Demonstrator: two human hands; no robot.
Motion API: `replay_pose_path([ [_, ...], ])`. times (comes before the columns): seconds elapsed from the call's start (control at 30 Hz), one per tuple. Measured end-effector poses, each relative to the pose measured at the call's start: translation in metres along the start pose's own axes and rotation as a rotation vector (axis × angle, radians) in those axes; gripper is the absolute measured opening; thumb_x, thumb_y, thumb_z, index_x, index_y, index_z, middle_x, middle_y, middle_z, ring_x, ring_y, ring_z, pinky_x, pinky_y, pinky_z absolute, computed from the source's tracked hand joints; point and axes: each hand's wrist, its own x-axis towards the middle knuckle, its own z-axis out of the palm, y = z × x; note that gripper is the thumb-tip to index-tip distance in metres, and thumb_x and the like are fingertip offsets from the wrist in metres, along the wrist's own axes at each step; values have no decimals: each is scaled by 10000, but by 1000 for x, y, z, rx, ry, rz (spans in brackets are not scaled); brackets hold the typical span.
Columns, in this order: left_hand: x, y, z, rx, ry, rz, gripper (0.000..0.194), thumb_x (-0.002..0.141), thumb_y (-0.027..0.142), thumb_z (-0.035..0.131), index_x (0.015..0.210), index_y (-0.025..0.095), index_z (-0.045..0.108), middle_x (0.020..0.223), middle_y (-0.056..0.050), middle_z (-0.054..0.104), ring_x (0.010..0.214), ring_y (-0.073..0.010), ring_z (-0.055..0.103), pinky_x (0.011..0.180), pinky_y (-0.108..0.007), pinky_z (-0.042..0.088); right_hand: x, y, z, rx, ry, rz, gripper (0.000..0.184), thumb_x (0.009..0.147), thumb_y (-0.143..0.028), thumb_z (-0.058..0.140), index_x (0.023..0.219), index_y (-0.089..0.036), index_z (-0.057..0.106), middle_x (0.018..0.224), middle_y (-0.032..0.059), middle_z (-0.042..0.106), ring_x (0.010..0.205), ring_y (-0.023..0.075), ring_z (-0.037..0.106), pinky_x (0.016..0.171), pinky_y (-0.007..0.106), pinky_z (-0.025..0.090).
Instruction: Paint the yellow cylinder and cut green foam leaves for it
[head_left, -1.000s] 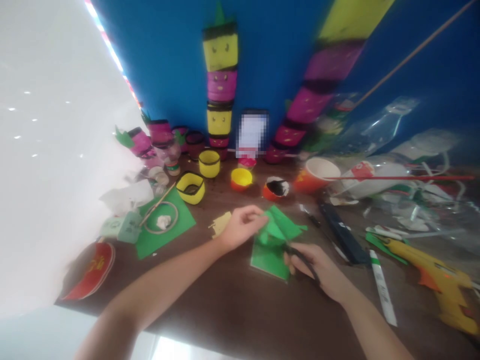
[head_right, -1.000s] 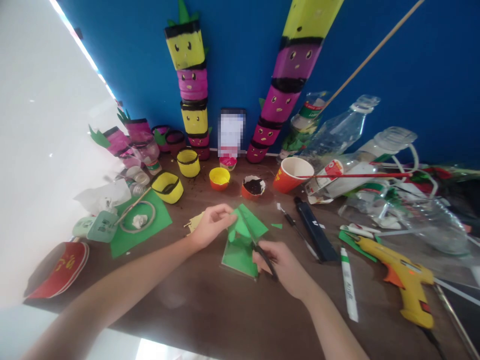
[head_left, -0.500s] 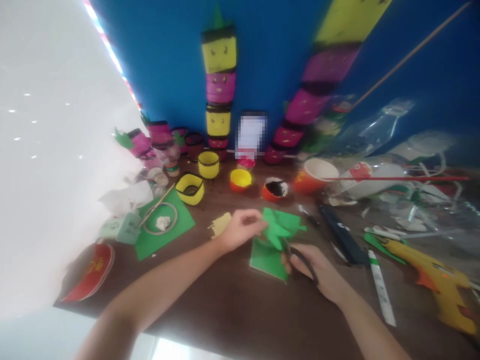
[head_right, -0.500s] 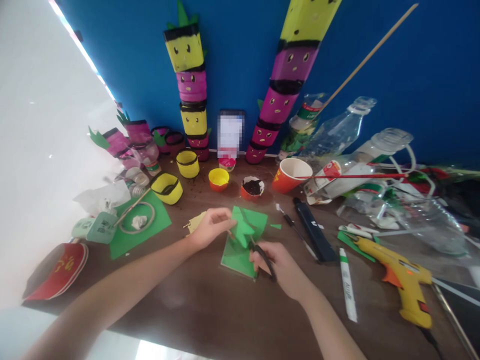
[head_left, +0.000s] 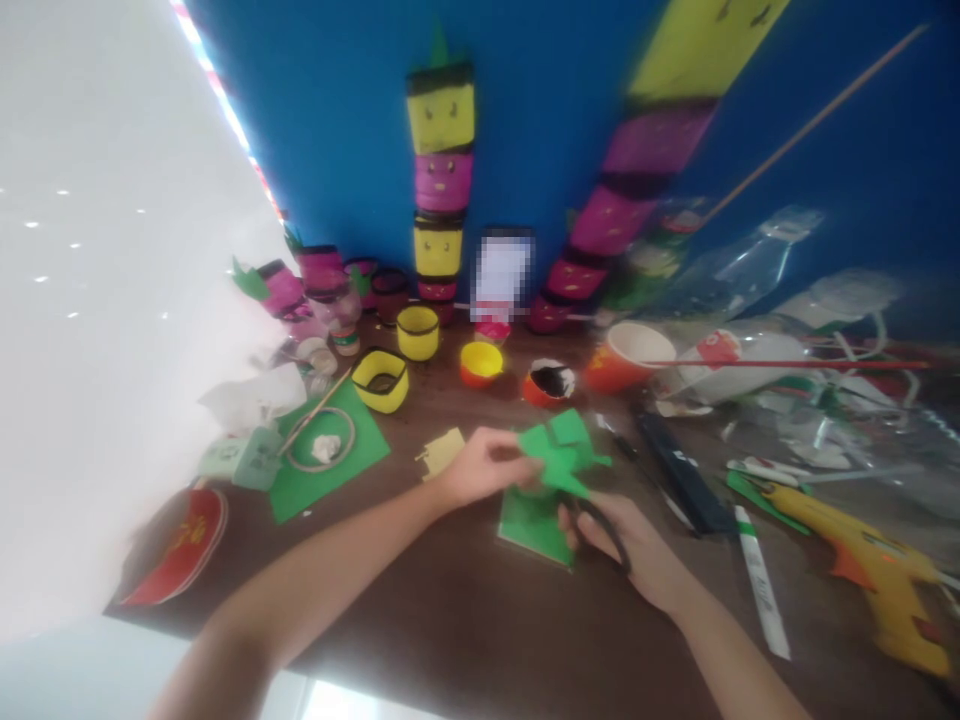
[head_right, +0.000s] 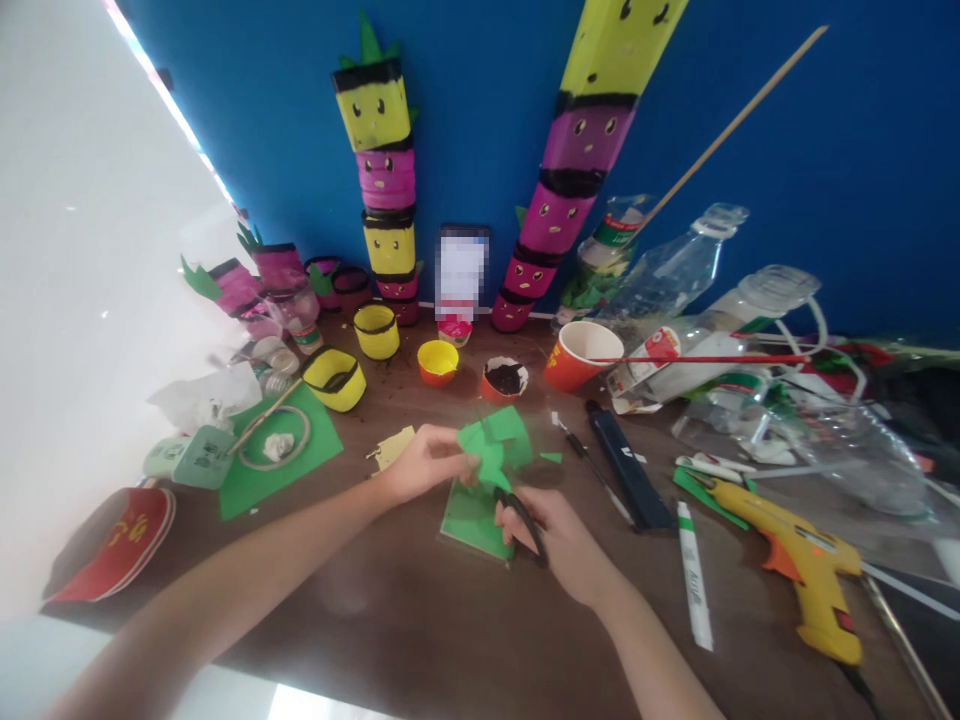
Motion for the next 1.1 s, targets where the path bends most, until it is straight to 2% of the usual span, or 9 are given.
replay_pose_path([
  [0.3,0,-2,-3,90,32,47,400,783,451,596,573,112,576,552,-1,546,543,-91,481,583,-234,386,0,10,0,-19,-36,-19,589,727,-738,447,612,-170,551,546,16,533,532,143,490,526,276,431],
  [0.53,0,-3,-4,83,62,46,410,775,474,594,563,125,561,548,13,501,595,-108,485,619,-240,401,-2,-7,1,0,-46,43,580,688,-737,503,573,-168,535,550,21,536,550,146,501,532,269,446],
  [0.8,0,-2,-4,125,91,-6,423,757,525,591,610,129,603,589,-6,542,680,-149,531,654,-259,429,-2,-10,1,-20,-47,67,574,701,-728,495,558,-173,516,534,12,531,536,142,487,530,268,409],
  [1.1,0,-3,-3,87,56,34,412,780,497,580,618,119,593,605,-5,548,612,-113,506,637,-248,417,-1,-4,1,17,-41,57,567,703,-728,493,586,-174,529,545,8,524,545,142,479,522,273,410],
])
